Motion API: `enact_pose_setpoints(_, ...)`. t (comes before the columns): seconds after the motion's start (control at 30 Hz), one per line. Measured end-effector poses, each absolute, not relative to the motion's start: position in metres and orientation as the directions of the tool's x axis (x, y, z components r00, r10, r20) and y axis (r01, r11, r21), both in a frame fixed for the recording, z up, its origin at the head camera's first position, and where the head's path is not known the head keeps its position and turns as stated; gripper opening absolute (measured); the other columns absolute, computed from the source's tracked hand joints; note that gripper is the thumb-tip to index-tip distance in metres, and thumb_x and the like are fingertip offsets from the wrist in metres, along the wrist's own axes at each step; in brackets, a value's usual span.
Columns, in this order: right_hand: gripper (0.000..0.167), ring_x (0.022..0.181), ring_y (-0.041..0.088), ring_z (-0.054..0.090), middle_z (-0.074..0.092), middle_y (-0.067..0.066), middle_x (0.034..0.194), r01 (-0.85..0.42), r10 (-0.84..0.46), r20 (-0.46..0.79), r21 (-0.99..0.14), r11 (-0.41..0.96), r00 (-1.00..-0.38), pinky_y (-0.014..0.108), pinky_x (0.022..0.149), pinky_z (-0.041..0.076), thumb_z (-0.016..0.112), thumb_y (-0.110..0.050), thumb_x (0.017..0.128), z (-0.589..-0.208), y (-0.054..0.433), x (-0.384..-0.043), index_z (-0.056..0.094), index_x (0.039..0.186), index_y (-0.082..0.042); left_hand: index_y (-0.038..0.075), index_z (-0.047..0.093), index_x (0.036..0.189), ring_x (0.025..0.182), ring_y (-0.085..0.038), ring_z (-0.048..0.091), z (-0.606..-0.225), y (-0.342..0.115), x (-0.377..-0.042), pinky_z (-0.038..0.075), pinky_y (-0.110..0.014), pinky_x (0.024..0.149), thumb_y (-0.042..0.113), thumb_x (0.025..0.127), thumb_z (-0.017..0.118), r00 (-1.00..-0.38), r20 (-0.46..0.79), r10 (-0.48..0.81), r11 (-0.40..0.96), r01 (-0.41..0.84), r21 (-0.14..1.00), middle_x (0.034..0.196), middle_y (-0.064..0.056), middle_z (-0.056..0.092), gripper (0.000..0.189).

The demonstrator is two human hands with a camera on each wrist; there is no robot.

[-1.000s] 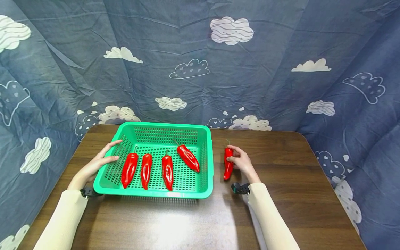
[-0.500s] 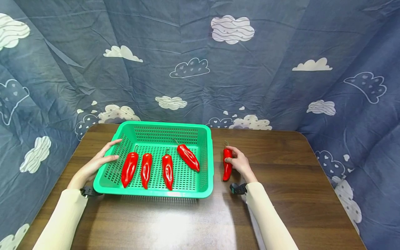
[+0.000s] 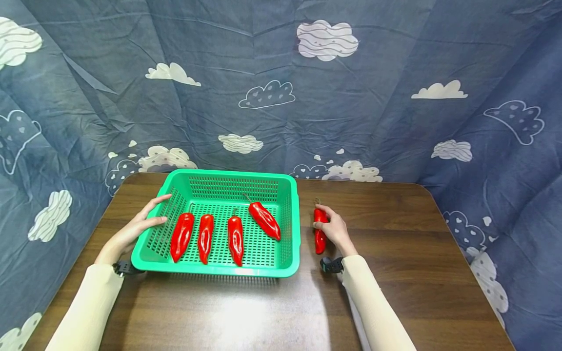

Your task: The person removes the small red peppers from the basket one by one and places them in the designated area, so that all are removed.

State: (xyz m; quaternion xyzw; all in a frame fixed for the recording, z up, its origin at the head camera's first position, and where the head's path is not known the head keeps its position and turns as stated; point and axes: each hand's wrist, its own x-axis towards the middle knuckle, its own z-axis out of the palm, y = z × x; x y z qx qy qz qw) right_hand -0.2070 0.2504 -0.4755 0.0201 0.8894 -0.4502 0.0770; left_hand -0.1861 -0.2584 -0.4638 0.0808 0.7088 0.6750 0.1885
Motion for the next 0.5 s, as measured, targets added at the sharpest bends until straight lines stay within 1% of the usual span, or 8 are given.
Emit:
enact_pose_setpoints(0.17, 0.053, 0.114, 0.045, 0.048, 0.045, 0.032, 0.133, 0.108, -0.026, -0.152, -0.800, 0.591, -0.988, 0.047, 0.086, 0.043, 0.063, -0.007, 0.088, -0.4771, 0.2487, -0.2065, 0.046, 0.139, -0.004, 0.029, 0.023, 0.151, 0.112, -0.037, 0.049, -0.4634, -0.2582, -0.1859, 0.050, -0.041, 0.083, 0.016, 0.098, 0.052, -0.919, -0.150, 0.365, 0.086, -0.127, 0.988, 0.152, -0.010, 0.007, 0.061)
enact_pose_setpoints(0.27, 0.052, 0.115, 0.045, 0.048, 0.044, 0.032, 0.134, 0.104, -0.027, -0.148, -0.802, 0.588, -0.989, 0.048, 0.087, 0.044, 0.062, -0.006, 0.089, -0.4766, 0.2475, -0.2057, 0.046, 0.138, -0.003, 0.029, 0.023, 0.151, 0.112, -0.037, 0.049, -0.4633, -0.2582, -0.1854, 0.050, -0.042, 0.083, 0.016, 0.098, 0.052, -0.919, -0.152, 0.365, 0.077, -0.133, 0.988, 0.151, -0.011, 0.009, 0.061)
enact_pose_setpoints(0.4, 0.051, 0.115, 0.045, 0.047, 0.044, 0.032, 0.135, 0.118, -0.016, -0.154, -0.813, 0.570, -0.988, 0.049, 0.088, 0.043, 0.061, -0.005, 0.090, -0.4763, 0.2469, -0.2048, 0.047, 0.138, -0.003, 0.030, 0.023, 0.151, 0.111, -0.039, 0.050, -0.4632, -0.2581, -0.1852, 0.051, -0.044, 0.082, 0.016, 0.099, 0.052, -0.916, -0.156, 0.371, 0.056, -0.146, 0.988, 0.150, -0.013, 0.011, 0.061)
enact_pose_setpoints(0.5, 0.050, 0.117, 0.045, 0.046, 0.043, 0.032, 0.135, 0.126, -0.006, -0.156, -0.818, 0.561, -0.988, 0.050, 0.090, 0.042, 0.061, -0.004, 0.090, -0.4757, 0.2471, -0.2040, 0.048, 0.138, -0.003, 0.029, 0.023, 0.151, 0.112, -0.038, 0.049, -0.4629, -0.2581, -0.1854, 0.050, -0.043, 0.083, 0.015, 0.099, 0.051, -0.917, -0.150, 0.370, 0.066, -0.135, 0.989, 0.151, -0.011, 0.009, 0.061)
